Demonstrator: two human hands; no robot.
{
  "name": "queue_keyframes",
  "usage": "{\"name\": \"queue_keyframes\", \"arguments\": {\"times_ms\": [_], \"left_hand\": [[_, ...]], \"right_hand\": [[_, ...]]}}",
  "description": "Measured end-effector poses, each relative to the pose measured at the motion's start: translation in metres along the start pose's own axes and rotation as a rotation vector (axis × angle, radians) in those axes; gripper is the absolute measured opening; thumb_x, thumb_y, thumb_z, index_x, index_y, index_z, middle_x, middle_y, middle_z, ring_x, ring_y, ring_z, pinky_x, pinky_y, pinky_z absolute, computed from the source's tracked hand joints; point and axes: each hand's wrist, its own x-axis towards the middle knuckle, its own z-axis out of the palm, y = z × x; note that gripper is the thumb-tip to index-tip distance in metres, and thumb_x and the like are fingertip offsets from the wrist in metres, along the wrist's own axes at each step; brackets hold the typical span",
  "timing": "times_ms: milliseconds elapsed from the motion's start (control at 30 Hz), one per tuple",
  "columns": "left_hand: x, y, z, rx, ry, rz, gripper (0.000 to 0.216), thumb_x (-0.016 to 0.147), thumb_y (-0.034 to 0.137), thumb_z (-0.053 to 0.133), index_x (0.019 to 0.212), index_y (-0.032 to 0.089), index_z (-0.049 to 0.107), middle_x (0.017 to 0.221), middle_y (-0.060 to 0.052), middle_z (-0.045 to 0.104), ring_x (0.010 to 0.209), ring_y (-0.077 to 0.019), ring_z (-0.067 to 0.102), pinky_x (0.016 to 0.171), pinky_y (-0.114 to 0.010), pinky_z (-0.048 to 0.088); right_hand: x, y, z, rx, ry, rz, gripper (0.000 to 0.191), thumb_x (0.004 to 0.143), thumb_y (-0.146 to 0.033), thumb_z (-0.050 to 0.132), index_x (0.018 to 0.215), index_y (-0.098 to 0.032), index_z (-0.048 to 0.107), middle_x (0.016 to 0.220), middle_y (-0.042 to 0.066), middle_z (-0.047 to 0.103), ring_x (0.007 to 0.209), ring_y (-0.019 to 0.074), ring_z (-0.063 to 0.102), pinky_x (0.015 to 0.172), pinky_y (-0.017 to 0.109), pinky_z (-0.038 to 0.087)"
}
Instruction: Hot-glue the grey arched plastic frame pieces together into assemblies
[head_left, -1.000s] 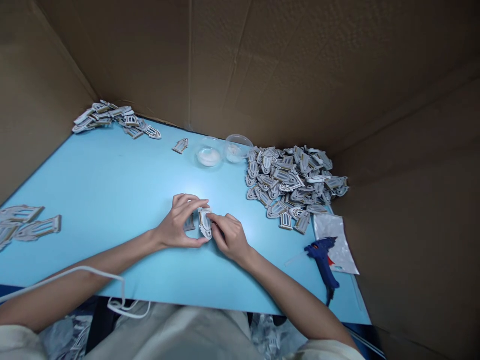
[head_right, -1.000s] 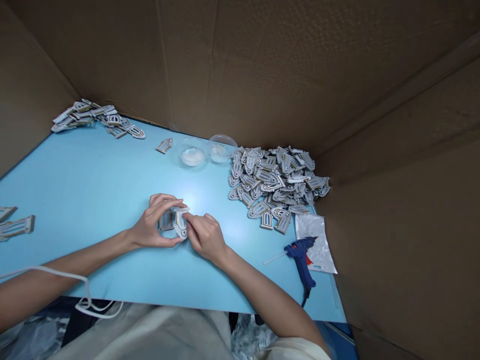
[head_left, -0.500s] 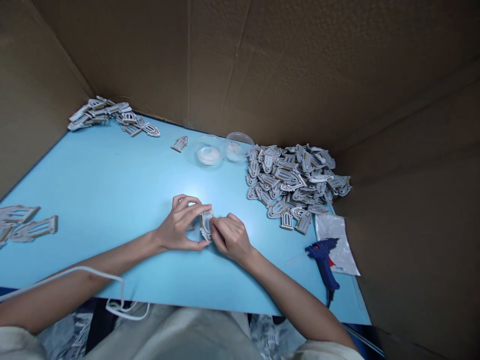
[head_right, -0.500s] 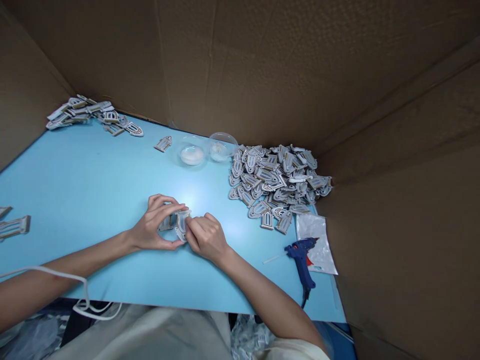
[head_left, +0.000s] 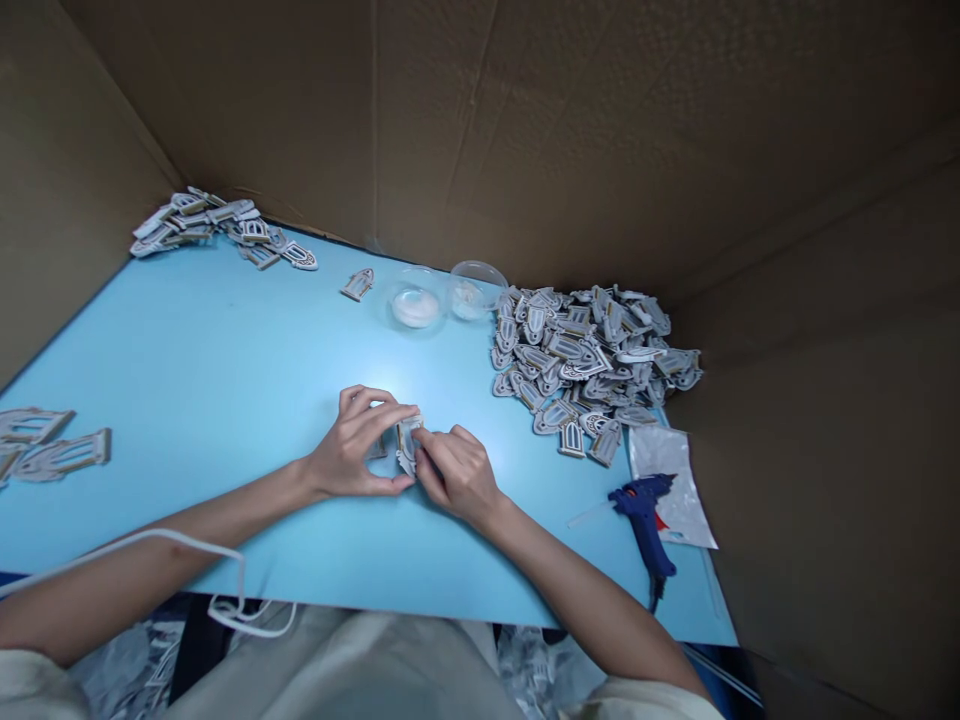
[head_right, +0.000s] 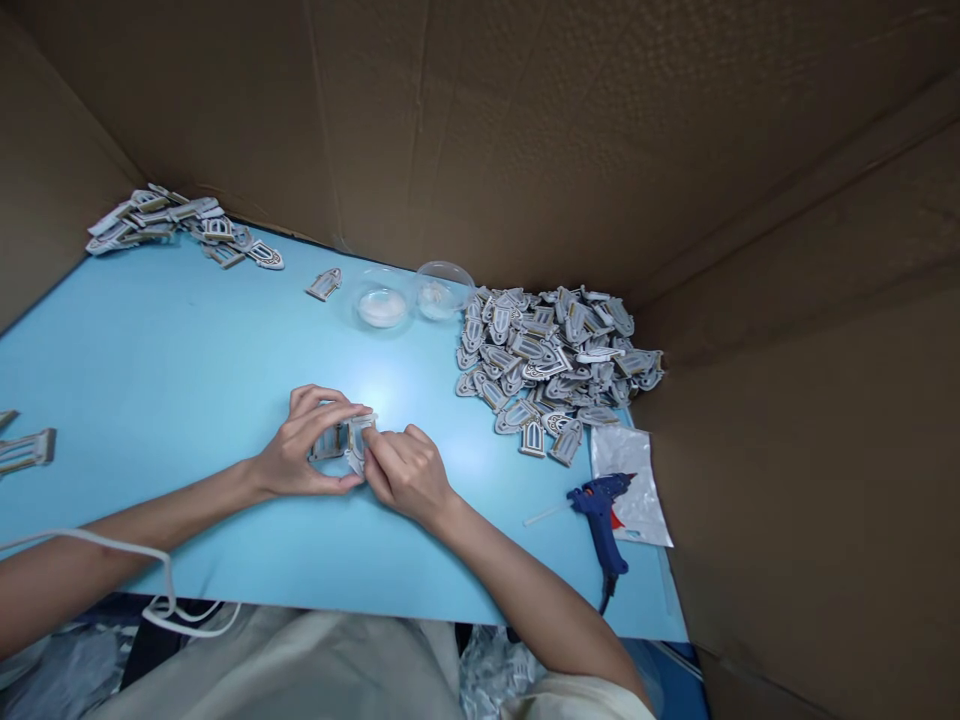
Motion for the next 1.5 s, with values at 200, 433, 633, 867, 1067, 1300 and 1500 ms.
{"name": "queue_keyframes", "arguments": {"times_ms": [200,433,633,867,1067,1300,1500], "left_hand": [[-0.001,0.000,0.000,0.020,0.001,0.001,0.081,0.083,0.038,0.082,0.155,0.025,0.047,0.121,-0.011,0.080,0.104,-0.0323,0.070,0.099,-0.050,0.041],[-0.002,0.001,0.001,0.037,-0.001,0.004,0.074,0.086,0.037,0.079,0.152,0.024,0.049,0.120,-0.011,0.081,0.103,-0.0318,0.069,0.099,-0.051,0.040],[0.002,0.001,0.001,0.016,0.022,-0.007,0.082,0.082,0.038,0.084,0.154,0.026,0.047,0.120,-0.011,0.080,0.105,-0.0322,0.069,0.098,-0.049,0.043],[0.003,0.002,0.003,0.027,0.007,-0.021,0.087,0.082,0.034,0.085,0.160,0.027,0.046,0.117,-0.010,0.079,0.107,-0.0321,0.068,0.099,-0.049,0.041],[0.003,0.005,0.005,0.039,0.010,-0.010,0.088,0.084,0.035,0.084,0.162,0.027,0.043,0.119,-0.009,0.080,0.105,-0.0318,0.068,0.098,-0.049,0.040],[0.003,0.005,0.005,0.046,0.003,-0.022,0.089,0.081,0.034,0.084,0.161,0.029,0.045,0.120,-0.009,0.080,0.106,-0.0315,0.069,0.100,-0.049,0.040],[0.000,0.004,0.005,0.044,-0.019,-0.023,0.088,0.080,0.035,0.085,0.160,0.028,0.048,0.119,-0.009,0.080,0.107,-0.0318,0.068,0.100,-0.049,0.040]], "right_hand": [[0.000,0.000,0.001,-0.027,-0.021,0.003,0.028,0.107,-0.015,0.046,0.130,-0.014,0.063,0.076,0.004,0.070,0.063,0.0187,0.060,0.067,0.036,0.041],[0.000,-0.002,0.003,0.106,0.005,0.088,0.018,0.106,-0.017,0.048,0.102,-0.020,0.065,0.071,0.001,0.065,0.060,0.0163,0.055,0.066,0.034,0.041],[0.010,-0.013,0.004,0.990,0.056,0.775,0.024,0.101,-0.037,0.056,0.121,-0.026,0.050,0.076,-0.005,0.065,0.053,0.0139,0.057,0.053,0.026,0.046],[0.025,-0.011,0.006,1.266,-0.077,0.928,0.040,0.091,-0.036,0.058,0.128,-0.024,0.053,0.073,-0.003,0.074,0.049,0.0149,0.055,0.047,0.026,0.041],[0.026,-0.013,0.010,1.225,-0.081,0.960,0.025,0.095,-0.046,0.057,0.105,-0.023,0.060,0.066,-0.002,0.070,0.048,0.0149,0.053,0.045,0.026,0.039],[0.026,-0.013,0.009,1.221,-0.081,0.928,0.032,0.100,-0.056,0.057,0.098,-0.024,0.056,0.065,-0.002,0.068,0.047,0.0145,0.049,0.045,0.026,0.037],[0.024,-0.012,0.010,1.243,-0.096,0.919,0.027,0.100,-0.050,0.056,0.102,-0.024,0.058,0.068,-0.002,0.070,0.049,0.0153,0.052,0.046,0.026,0.039]]}}
